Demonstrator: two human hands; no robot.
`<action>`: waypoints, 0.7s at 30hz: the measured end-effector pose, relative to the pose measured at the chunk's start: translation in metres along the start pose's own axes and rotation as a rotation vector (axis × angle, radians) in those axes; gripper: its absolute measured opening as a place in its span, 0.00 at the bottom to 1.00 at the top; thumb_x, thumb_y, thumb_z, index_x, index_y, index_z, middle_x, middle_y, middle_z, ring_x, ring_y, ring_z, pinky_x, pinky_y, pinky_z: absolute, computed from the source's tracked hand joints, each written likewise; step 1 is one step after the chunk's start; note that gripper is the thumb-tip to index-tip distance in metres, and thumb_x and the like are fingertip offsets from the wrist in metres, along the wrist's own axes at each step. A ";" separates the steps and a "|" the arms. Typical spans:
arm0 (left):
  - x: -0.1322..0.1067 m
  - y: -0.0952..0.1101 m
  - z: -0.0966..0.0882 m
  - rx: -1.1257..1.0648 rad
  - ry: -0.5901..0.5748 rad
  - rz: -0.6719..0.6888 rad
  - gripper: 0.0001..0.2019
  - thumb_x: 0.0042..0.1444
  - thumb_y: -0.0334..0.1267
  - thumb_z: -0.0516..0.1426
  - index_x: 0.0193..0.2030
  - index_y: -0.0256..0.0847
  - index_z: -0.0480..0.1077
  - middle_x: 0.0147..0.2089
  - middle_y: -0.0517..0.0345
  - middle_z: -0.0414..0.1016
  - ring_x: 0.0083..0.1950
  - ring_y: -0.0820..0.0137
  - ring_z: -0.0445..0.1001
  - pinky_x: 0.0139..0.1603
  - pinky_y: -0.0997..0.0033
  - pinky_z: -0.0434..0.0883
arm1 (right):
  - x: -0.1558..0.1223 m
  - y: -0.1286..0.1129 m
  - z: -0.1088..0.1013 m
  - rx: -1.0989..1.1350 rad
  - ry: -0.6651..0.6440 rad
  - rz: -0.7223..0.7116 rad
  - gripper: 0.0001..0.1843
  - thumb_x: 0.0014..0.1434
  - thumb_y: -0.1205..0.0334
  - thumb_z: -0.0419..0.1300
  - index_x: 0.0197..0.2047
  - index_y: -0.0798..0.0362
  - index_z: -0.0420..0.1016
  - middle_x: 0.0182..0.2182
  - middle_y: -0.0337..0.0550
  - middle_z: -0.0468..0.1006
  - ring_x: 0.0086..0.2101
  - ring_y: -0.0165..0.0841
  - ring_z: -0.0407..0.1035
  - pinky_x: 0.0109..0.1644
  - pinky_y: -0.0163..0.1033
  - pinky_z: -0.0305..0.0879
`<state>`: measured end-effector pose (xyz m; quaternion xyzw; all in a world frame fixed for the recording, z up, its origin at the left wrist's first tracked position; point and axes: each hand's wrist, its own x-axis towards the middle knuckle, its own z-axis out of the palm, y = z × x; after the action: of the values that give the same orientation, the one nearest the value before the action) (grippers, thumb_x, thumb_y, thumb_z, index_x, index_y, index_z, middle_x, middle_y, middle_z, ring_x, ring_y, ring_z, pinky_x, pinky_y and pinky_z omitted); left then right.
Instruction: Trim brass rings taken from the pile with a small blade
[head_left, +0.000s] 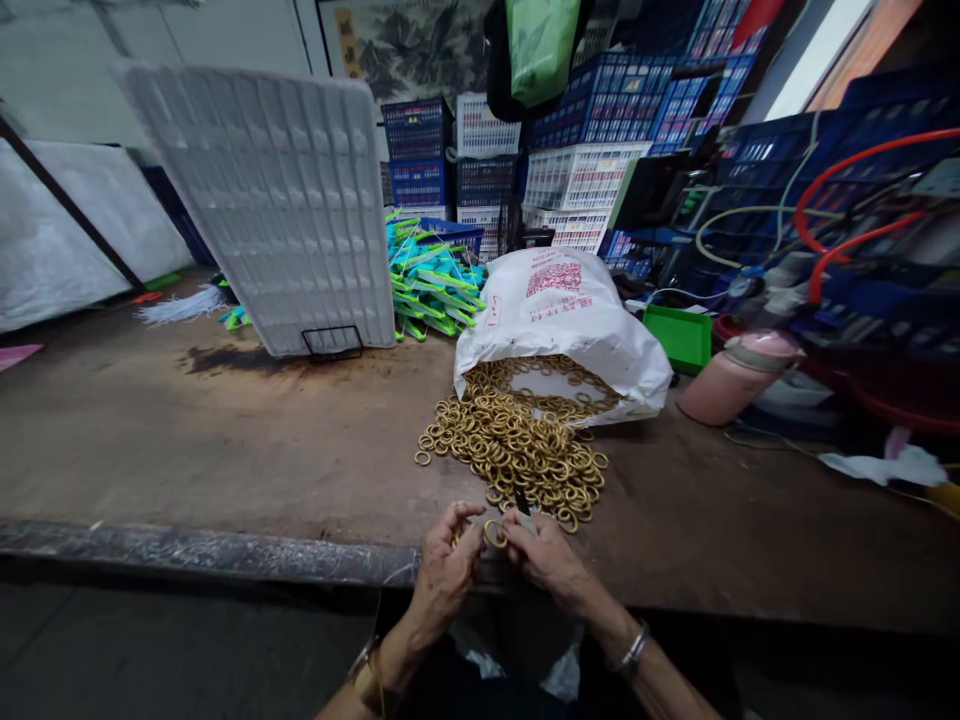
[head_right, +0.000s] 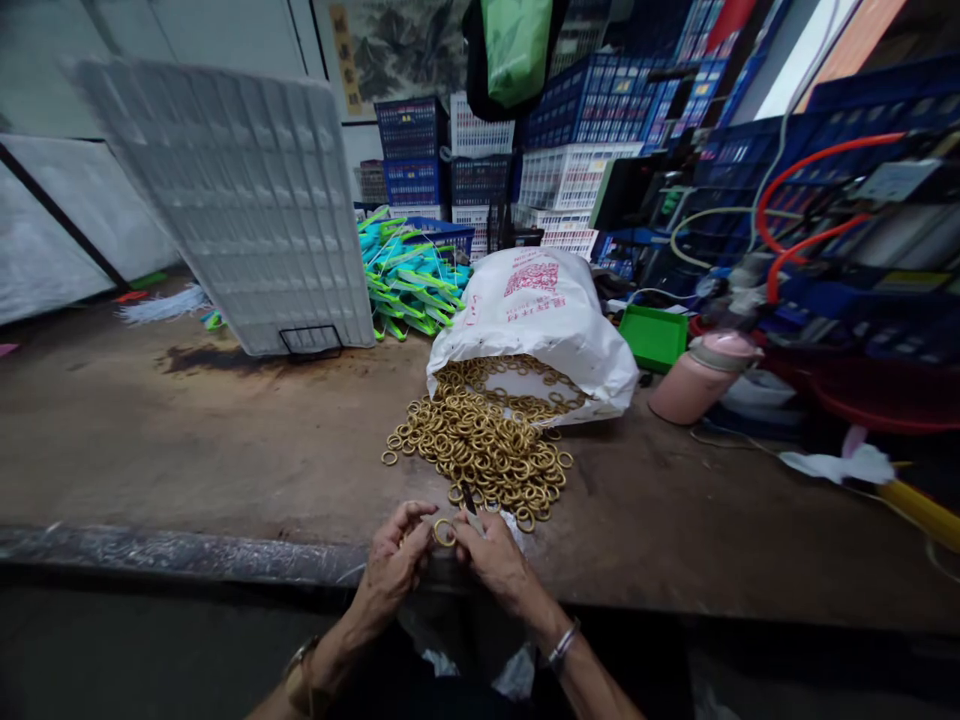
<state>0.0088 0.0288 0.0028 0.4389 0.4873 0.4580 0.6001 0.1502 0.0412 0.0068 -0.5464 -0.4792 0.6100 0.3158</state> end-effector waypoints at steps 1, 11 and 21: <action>0.000 -0.003 -0.002 0.023 -0.014 0.043 0.15 0.50 0.45 0.53 0.41 0.37 0.65 0.19 0.68 0.59 0.17 0.80 0.56 0.19 0.80 0.57 | -0.002 -0.002 0.001 0.062 -0.042 0.055 0.11 0.47 0.55 0.53 0.21 0.51 0.57 0.12 0.26 0.55 0.12 0.19 0.43 0.16 0.30 0.39; -0.009 0.015 -0.014 0.250 -0.310 0.242 0.12 0.55 0.39 0.49 0.38 0.38 0.72 0.34 0.54 0.73 0.36 0.69 0.69 0.38 0.73 0.65 | -0.010 -0.003 -0.002 0.459 -0.278 0.241 0.13 0.44 0.56 0.58 0.25 0.53 0.58 0.13 0.26 0.59 0.11 0.16 0.42 0.15 0.27 0.37; -0.010 0.004 -0.007 0.075 -0.139 0.073 0.10 0.52 0.41 0.53 0.29 0.37 0.69 0.23 0.60 0.70 0.25 0.74 0.66 0.29 0.76 0.64 | -0.008 0.009 0.010 0.145 -0.023 0.094 0.17 0.49 0.46 0.51 0.26 0.53 0.59 0.15 0.28 0.61 0.11 0.18 0.43 0.14 0.28 0.38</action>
<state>0.0005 0.0199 0.0077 0.5092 0.4449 0.4295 0.5986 0.1437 0.0286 0.0013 -0.5366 -0.4113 0.6636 0.3201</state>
